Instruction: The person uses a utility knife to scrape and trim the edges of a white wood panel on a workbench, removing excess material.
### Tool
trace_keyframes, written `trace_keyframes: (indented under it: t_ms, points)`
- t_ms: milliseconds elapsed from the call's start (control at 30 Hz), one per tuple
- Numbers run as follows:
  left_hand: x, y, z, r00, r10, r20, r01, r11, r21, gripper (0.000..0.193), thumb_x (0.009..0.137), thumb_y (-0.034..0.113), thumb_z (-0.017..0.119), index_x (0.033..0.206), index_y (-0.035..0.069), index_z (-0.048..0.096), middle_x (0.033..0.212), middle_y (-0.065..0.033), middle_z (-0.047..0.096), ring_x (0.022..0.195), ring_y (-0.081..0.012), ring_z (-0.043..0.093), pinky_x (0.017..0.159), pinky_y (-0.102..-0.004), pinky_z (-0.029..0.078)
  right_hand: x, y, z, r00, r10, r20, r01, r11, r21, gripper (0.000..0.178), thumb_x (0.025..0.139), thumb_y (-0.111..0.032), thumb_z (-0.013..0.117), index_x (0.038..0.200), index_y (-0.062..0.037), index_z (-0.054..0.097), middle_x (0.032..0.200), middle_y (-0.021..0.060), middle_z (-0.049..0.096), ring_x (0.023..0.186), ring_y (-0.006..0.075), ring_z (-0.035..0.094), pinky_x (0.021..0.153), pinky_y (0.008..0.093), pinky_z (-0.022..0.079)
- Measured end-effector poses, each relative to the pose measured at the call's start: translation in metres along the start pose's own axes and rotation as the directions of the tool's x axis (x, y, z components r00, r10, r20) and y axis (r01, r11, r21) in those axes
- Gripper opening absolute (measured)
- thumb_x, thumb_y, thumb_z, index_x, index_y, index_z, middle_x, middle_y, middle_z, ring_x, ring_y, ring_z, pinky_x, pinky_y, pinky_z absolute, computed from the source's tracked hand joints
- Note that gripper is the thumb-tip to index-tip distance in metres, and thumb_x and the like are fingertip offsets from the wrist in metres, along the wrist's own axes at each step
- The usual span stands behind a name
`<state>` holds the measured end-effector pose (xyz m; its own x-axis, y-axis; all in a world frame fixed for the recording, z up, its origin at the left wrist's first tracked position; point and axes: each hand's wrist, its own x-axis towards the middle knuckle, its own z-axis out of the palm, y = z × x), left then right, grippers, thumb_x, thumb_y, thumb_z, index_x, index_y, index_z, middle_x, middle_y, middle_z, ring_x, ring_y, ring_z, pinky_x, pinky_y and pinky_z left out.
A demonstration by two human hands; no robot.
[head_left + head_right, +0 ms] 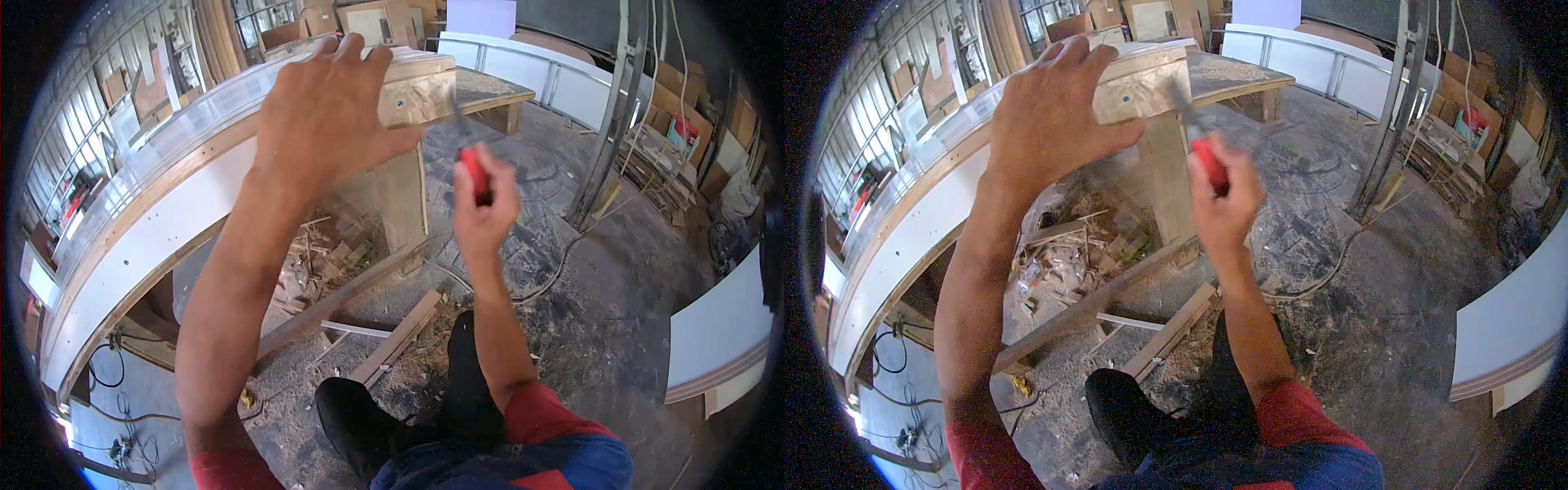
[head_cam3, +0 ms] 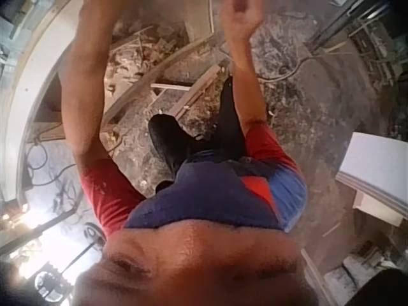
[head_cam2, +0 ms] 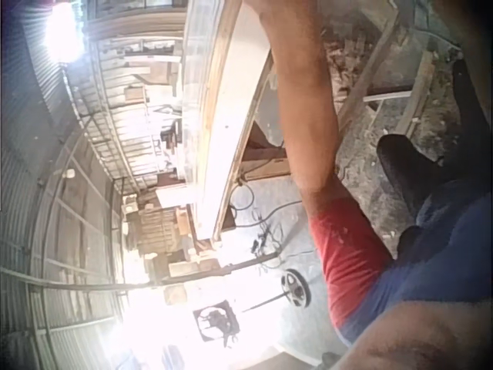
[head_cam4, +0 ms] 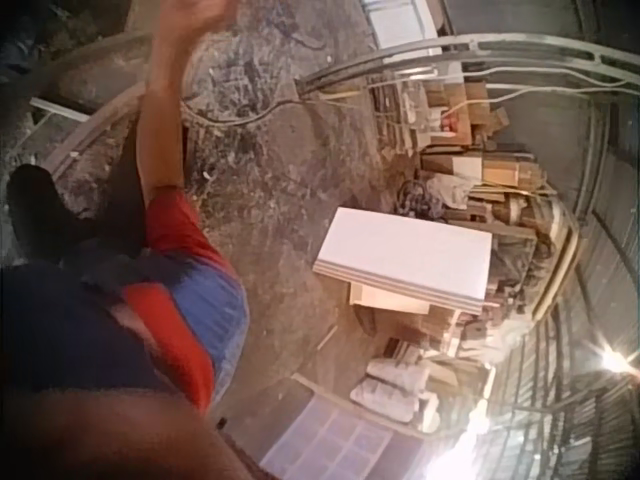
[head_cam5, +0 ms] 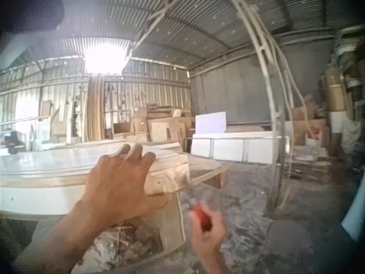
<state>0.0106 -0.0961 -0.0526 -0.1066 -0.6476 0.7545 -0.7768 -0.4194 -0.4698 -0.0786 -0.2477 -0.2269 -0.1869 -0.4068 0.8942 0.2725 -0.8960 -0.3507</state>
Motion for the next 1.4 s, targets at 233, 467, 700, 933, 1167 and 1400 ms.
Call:
trace_keyframes:
  t_ms: [233, 467, 700, 933, 1167, 1400]
  points:
    - [0.002, -0.002, -0.002, 0.998, 0.049, 0.034, -0.049, 0.999, 0.008, 0.08, 0.07, 0.061, 0.08, 0.124, 0.003, 0.064, 0.112, -0.016, 0.065, 0.101, -0.0344, 0.068, 0.08, -0.046, 0.057, -0.02, -0.009, 0.023, 0.996, 0.054, 0.072, -0.06, 0.994, 0.089, 0.032, 0.085, -0.003, 0.079, 0.114, 0.0011, 0.067, 0.096, 0.0184, 0.069, 0.081, 0.0288, 0.071, 0.07, 0.0338, 0.055]
    - [0.002, 0.002, -0.001, 0.999, 0.008, 0.047, -0.01, 0.999, 0.033, 0.082, 0.071, 0.063, 0.08, 0.126, 0.005, 0.066, 0.112, -0.0148, 0.066, 0.1, -0.0329, 0.07, 0.081, -0.0436, 0.058, -0.023, -0.005, 0.03, 0.999, 0.024, 0.034, -0.025, 0.999, 0.029, 0.033, 0.086, -0.006, 0.078, 0.117, -0.0005, 0.066, 0.093, 0.0179, 0.066, 0.076, 0.0334, 0.07, 0.064, 0.0365, 0.055]
    - [-0.001, 0.003, 0.002, 1.0, -0.016, -0.016, 0.017, 0.997, 0.074, 0.077, 0.071, 0.065, 0.08, 0.12, 0.006, 0.07, 0.112, -0.0128, 0.07, 0.105, -0.0296, 0.07, 0.08, -0.043, 0.059, -0.01, -0.004, 0.015, 0.995, -0.067, 0.076, 0.079, 0.984, -0.158, 0.039, 0.082, -0.01, 0.081, 0.119, -0.0073, 0.068, 0.087, 0.0124, 0.063, 0.069, 0.0306, 0.066, 0.057, 0.0395, 0.052]
    - [0.001, 0.006, -0.002, 1.0, 0.005, 0.001, -0.005, 0.996, 0.092, 0.074, 0.07, 0.06, 0.082, 0.119, 0.006, 0.068, 0.113, -0.0112, 0.068, 0.106, -0.029, 0.069, 0.076, -0.0439, 0.059, 0.023, -0.002, -0.018, 0.969, -0.184, 0.167, 0.221, 0.945, -0.241, 0.041, 0.08, -0.011, 0.083, 0.119, -0.0109, 0.071, 0.082, 0.0088, 0.062, 0.067, 0.0274, 0.064, 0.057, 0.0373, 0.051]
    - [0.003, 0.006, -0.002, 1.0, 0.022, 0.009, -0.023, 0.996, 0.086, 0.069, 0.072, 0.056, 0.083, 0.118, 0.007, 0.067, 0.106, -0.0101, 0.066, 0.099, -0.0301, 0.068, 0.075, -0.044, 0.058, 0.009, 0.011, -0.005, 0.981, -0.07, 0.179, 0.067, 0.997, 0.026, 0.036, 0.08, -0.009, 0.082, 0.115, -0.0093, 0.071, 0.086, 0.0117, 0.065, 0.073, 0.029, 0.068, 0.061, 0.0374, 0.053]
    - [0.008, 0.013, -0.011, 0.995, -0.016, 0.094, 0.012, 0.999, 0.035, 0.069, 0.071, 0.046, 0.087, 0.124, 0.008, 0.065, 0.104, -0.0099, 0.064, 0.096, -0.0309, 0.067, 0.077, -0.0448, 0.057, 0.062, 0.051, -0.038, 0.949, 0.087, -0.303, -0.121, 0.988, -0.098, 0.015, 0.097, -0.019, 0.07, 0.105, -0.006, 0.071, 0.084, 0.0038, 0.065, 0.07, 0.015, 0.059, 0.065, 0.03, 0.048]
